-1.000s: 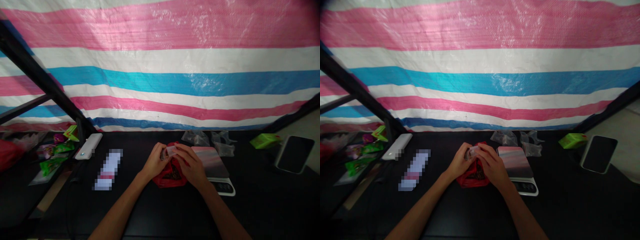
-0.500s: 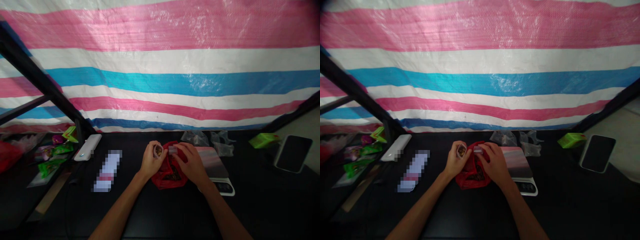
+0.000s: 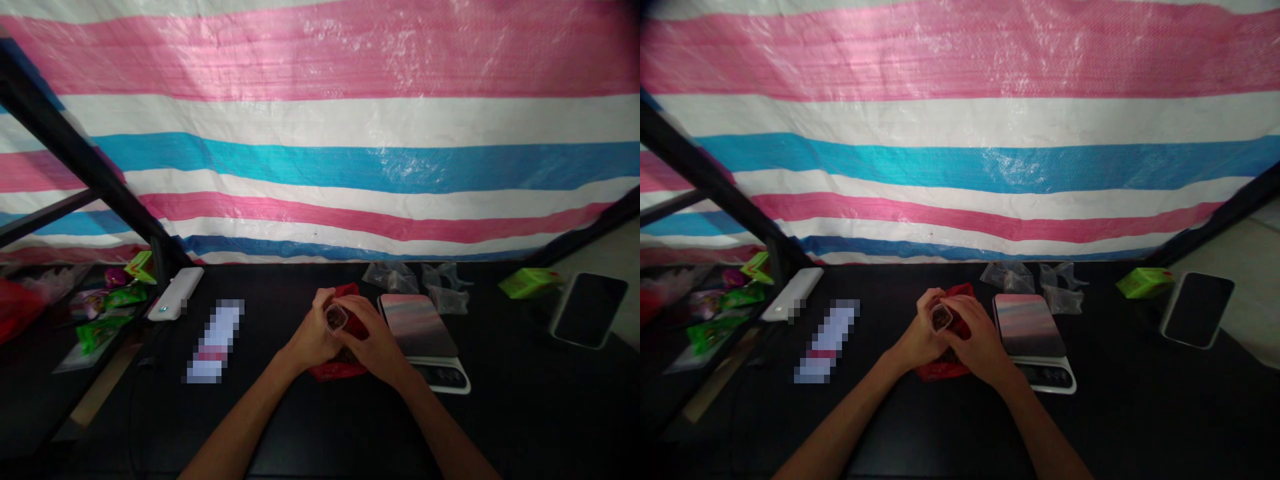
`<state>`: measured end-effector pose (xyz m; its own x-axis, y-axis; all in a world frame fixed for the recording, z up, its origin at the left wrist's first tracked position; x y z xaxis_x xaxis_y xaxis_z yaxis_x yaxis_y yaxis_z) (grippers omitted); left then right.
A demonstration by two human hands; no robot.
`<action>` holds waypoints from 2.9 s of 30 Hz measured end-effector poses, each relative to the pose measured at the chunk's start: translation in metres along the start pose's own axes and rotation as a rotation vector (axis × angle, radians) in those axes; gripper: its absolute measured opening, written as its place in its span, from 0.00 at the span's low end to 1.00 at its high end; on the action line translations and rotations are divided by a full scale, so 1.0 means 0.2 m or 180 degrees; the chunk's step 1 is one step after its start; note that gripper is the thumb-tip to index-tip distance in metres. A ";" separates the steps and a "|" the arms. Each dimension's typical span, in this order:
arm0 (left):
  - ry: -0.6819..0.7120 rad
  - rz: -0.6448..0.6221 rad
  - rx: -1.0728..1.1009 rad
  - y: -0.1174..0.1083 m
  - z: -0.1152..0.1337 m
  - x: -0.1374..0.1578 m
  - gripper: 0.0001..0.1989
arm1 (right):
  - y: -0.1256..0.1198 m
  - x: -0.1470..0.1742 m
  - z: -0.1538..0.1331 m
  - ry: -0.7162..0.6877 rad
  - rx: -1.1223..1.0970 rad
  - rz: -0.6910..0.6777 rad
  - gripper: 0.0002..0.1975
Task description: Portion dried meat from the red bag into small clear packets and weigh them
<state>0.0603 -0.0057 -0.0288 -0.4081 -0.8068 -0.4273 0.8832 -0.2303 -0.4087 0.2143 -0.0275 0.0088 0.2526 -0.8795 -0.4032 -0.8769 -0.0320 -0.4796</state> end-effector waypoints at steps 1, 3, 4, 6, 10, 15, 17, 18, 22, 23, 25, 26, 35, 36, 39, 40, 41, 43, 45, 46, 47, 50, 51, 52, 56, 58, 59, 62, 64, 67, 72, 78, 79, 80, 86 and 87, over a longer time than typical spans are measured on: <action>0.0024 0.0009 -0.0031 -0.01 0.01 0.00 0.44 | 0.00 0.00 0.00 0.0060 -0.0101 -0.0006 0.24; 0.0030 0.0068 -0.0127 -0.03 0.03 -0.01 0.47 | 0.00 0.00 -0.01 0.0187 -0.0291 0.0035 0.21; 0.0015 0.0083 -0.0199 -0.05 0.05 -0.02 0.48 | -0.01 0.00 -0.02 0.0229 -0.0366 0.0114 0.20; -0.0004 0.0033 -0.0380 -0.08 0.08 -0.03 0.51 | -0.06 -0.01 -0.02 0.0193 -0.0465 0.0403 0.18; 0.0166 -0.0198 -0.0701 -0.12 0.10 -0.05 0.46 | -0.32 -0.01 0.04 -0.0064 -0.0179 0.1099 0.21; 0.0008 -0.0139 -0.1118 -0.15 0.06 -0.06 0.33 | -0.64 0.06 0.23 0.0310 0.0915 0.0695 0.17; -0.0035 -0.0108 -0.1175 -0.15 0.05 -0.06 0.31 | -0.67 0.09 0.29 0.0416 0.1217 0.0253 0.18; -0.0046 -0.0096 -0.1185 -0.15 0.05 -0.06 0.31 | -0.67 0.10 0.31 0.0452 0.1331 0.0066 0.19; -0.0073 -0.0098 -0.1225 -0.16 0.04 -0.06 0.30 | -0.64 0.12 0.32 0.0466 0.1449 -0.0148 0.28; -0.0075 -0.0101 -0.1236 -0.16 0.03 -0.06 0.30 | -0.64 0.12 0.31 0.0435 0.1430 -0.0064 0.30; -0.0075 -0.0104 -0.1260 -0.17 0.03 -0.06 0.29 | -0.66 0.11 0.30 0.0350 0.1402 0.0192 0.31; -0.0076 -0.0100 -0.1273 -0.17 0.03 -0.06 0.29 | -0.67 0.12 0.29 0.0310 0.1400 0.0335 0.30; -0.0134 -0.0064 -0.1394 -0.19 0.02 -0.06 0.27 | -0.77 0.15 0.33 0.0244 0.1228 0.0684 0.25; -0.0143 -0.0053 -0.1409 -0.19 0.02 -0.06 0.27 | -0.76 0.15 0.33 0.0261 0.1210 0.0679 0.25; -0.0221 -0.0015 -0.1436 -0.19 0.02 -0.07 0.26 | -0.76 0.14 0.33 0.0223 0.1160 0.0757 0.23; -0.0267 -0.0019 -0.1432 -0.19 0.02 -0.07 0.26 | -0.77 0.14 0.33 0.0174 0.1128 0.0782 0.23; -0.0319 -0.0043 -0.1420 -0.19 0.02 -0.07 0.26 | -0.77 0.14 0.33 0.0124 0.1096 0.0792 0.22; -0.0414 -0.0134 -0.1376 -0.18 0.01 -0.07 0.25 | -0.77 0.14 0.33 0.0064 0.1044 0.0782 0.21; -0.0476 -0.0241 -0.1322 -0.17 0.01 -0.07 0.23 | -0.77 0.14 0.33 0.0084 0.1014 0.0740 0.22; -0.0495 -0.0289 -0.1291 -0.17 0.01 -0.07 0.23 | -0.76 0.14 0.33 0.0115 0.1012 0.0697 0.22; -0.0506 -0.0333 -0.1258 -0.16 0.01 -0.07 0.23 | -0.76 0.14 0.33 0.0147 0.1019 0.0642 0.22; -0.0499 -0.0400 -0.1134 -0.15 0.02 -0.07 0.21 | -0.76 0.15 0.32 0.0255 0.1082 0.0534 0.24; -0.0496 -0.0407 -0.1081 -0.14 0.02 -0.07 0.20 | -0.76 0.15 0.32 0.0297 0.1087 0.0533 0.25; -0.0495 -0.0415 -0.1025 -0.13 0.03 -0.07 0.20 | -0.76 0.16 0.32 0.0349 0.1072 0.0527 0.25; -0.0481 -0.0462 -0.0831 -0.10 0.04 -0.07 0.18 | -0.76 0.17 0.34 0.0682 0.1111 0.0363 0.26; -0.0457 -0.0429 -0.0758 -0.09 0.04 -0.07 0.17 | -0.75 0.17 0.35 0.0790 0.1256 0.0359 0.25; -0.0446 -0.0405 -0.0724 -0.09 0.04 -0.07 0.17 | -0.75 0.18 0.36 0.0807 0.1307 0.0364 0.25; -0.0432 -0.0373 -0.0658 -0.08 0.04 -0.07 0.16 | -0.73 0.18 0.37 0.0811 0.1330 0.0258 0.25; -0.0426 -0.0375 -0.0672 -0.08 0.03 -0.07 0.16 | -0.72 0.18 0.38 0.0859 0.1419 0.0171 0.26; -0.0413 -0.0351 -0.0795 -0.10 0.03 -0.07 0.16 | -0.70 0.19 0.41 0.0970 0.1667 0.0105 0.28; -0.0235 -0.0381 -0.0981 -0.16 0.05 -0.08 0.13 | -0.68 0.18 0.49 0.1074 0.1695 0.0197 0.24; -0.0074 -0.0596 -0.1185 -0.20 0.03 -0.07 0.18 | -0.64 0.11 0.39 0.0775 0.0774 0.0426 0.20; -0.0082 -0.0621 -0.1192 -0.20 0.01 -0.07 0.18 | -0.62 0.10 0.34 0.0708 0.0610 0.0498 0.20; -0.0096 -0.0628 -0.1173 -0.19 0.00 -0.07 0.17 | -0.59 0.08 0.30 0.0630 0.0473 0.0538 0.19; -0.0399 -0.0281 -0.0301 -0.20 -0.06 -0.09 0.11 | -0.28 0.02 0.07 0.0511 -0.0231 0.0059 0.17; -0.0493 -0.0188 -0.0121 -0.21 -0.07 -0.10 0.10 | -0.23 0.02 0.05 0.0523 -0.0212 -0.0125 0.18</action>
<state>0.0281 0.0272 -0.0146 -0.4160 -0.8673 -0.2734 0.8481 -0.2615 -0.4609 0.2607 -0.0247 0.0211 0.2219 -0.9425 -0.2498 -0.8941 -0.0945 -0.4377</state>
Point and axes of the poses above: each hand's wrist, its own x-axis away from the middle knuckle, its own y-axis out of the palm, z = x × y, the point moved 3 cm from there along -x, towards the middle knuckle, and after that the axes turned 3 degrees about -x, right-handed, at the moved point
